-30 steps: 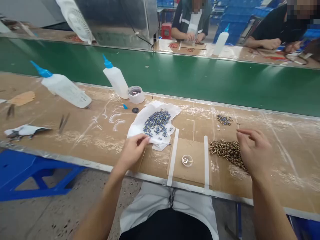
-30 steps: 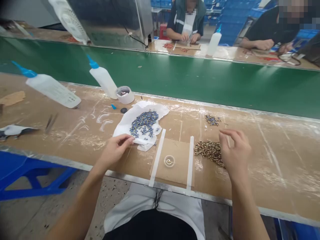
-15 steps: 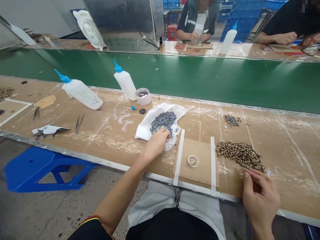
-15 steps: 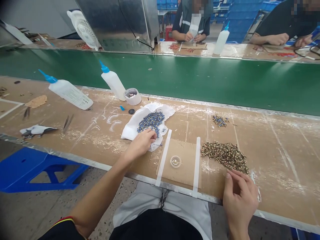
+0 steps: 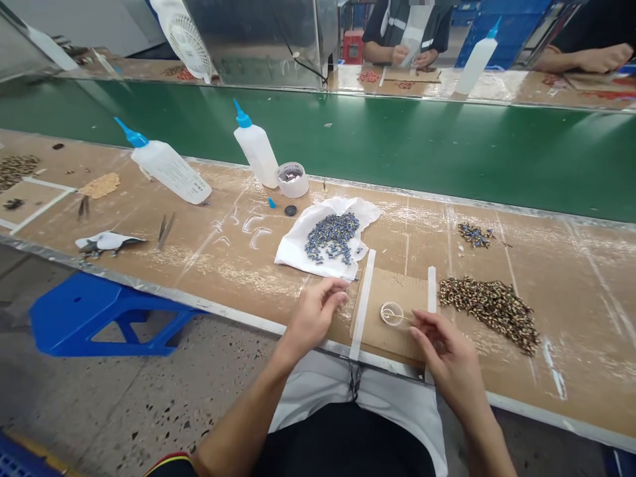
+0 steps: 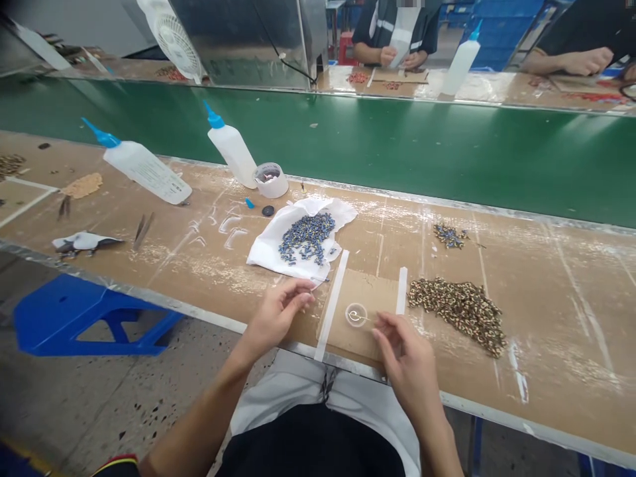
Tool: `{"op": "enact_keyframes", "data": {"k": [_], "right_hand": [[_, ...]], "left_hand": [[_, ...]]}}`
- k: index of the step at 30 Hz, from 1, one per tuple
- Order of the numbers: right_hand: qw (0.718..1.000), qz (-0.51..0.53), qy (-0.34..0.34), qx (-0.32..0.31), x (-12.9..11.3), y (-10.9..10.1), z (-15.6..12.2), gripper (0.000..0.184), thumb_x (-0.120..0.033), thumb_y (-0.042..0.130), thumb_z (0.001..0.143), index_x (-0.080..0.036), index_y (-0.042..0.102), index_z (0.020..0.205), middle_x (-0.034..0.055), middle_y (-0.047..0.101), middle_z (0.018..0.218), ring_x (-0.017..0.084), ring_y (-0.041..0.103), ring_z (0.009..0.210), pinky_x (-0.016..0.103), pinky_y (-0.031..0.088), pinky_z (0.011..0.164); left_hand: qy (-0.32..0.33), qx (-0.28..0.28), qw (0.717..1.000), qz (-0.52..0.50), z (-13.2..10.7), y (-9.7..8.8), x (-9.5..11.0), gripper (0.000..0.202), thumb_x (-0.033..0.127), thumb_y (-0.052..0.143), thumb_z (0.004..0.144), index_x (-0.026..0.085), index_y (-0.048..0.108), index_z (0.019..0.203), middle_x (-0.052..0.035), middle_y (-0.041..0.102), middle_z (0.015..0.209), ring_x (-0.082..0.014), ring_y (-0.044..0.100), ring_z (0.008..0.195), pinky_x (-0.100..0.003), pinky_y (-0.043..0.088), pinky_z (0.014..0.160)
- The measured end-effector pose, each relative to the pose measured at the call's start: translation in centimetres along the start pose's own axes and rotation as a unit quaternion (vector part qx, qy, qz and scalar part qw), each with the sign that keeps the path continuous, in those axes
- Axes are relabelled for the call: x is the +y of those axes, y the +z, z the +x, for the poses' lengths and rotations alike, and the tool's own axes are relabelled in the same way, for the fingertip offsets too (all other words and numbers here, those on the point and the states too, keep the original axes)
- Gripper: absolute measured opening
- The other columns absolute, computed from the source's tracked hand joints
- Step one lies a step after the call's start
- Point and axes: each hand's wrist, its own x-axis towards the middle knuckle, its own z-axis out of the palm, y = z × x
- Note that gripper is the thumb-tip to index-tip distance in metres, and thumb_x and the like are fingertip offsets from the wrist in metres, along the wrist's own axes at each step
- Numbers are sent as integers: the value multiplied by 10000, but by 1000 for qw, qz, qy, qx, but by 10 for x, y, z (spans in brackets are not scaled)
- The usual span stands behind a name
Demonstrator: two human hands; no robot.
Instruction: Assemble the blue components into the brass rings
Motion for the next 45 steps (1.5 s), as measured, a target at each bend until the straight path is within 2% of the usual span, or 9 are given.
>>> {"op": "enact_keyframes", "data": {"k": [5,9,13,20,24,27,30,35,45], "right_hand": [[999,7,-31,13,-13,15,9,153,-320,604,942,-211,690,1007,58,683,909,179,617,711,311,511,648],[997,-2,-72,24,-18,15,13,123,-270,591,945,-239,709,939,77,625,982,214,615,866,327,503,676],[994,-18,-109,10,-24,21,22,123,-233,599,936,-246,719,958,84,591,1049,230,597,967,378,507,798],[984,-83,-151,35,-27,19,33,172,-189,560,949,-233,721,910,88,610,1073,220,566,906,403,477,814],[992,-44,-113,33,-22,12,28,147,-218,578,946,-228,713,886,78,613,1017,228,582,959,394,471,831],[998,37,-49,21,-18,16,24,149,-257,589,945,-228,711,863,79,632,1051,228,607,1001,387,479,853],[988,135,5,69,-16,22,21,149,-303,610,933,-214,692,848,87,674,1041,247,623,1049,390,491,868],[959,210,91,165,-20,28,11,198,-377,659,897,-180,679,889,75,714,869,166,616,666,303,511,625],[942,258,101,191,-14,41,-9,166,-348,695,876,-184,691,902,60,727,810,150,605,600,284,518,569]], "left_hand": [[-9,-50,997,-53,-17,27,0,223,287,499,976,155,676,1008,-60,732,880,-163,683,778,-272,555,754],[-5,-58,993,-101,-29,40,-3,192,285,506,978,158,649,996,-56,722,822,-156,676,740,-251,556,696],[-5,-77,991,-113,-35,45,-9,156,260,517,969,165,636,998,-50,729,819,-150,691,713,-247,562,686],[24,-129,987,-93,-28,42,-4,178,278,540,953,154,667,967,-53,715,817,-153,683,701,-246,562,678],[44,-155,985,-60,-25,41,-1,177,275,554,941,158,687,948,-48,703,811,-141,666,686,-228,544,659],[13,-149,987,-65,-24,43,-1,169,281,567,927,153,673,956,-34,673,754,-128,636,623,-224,541,611],[-20,-130,986,-99,-23,47,-1,190,305,563,927,147,650,985,-28,654,727,-124,622,597,-234,553,592],[-16,-126,988,-92,-22,51,-2,185,306,587,910,154,654,990,-22,660,713,-126,625,594,-241,552,599],[75,-140,987,33,-20,50,4,143,214,583,885,159,713,911,-27,687,719,-127,610,620,-211,477,597]]}}
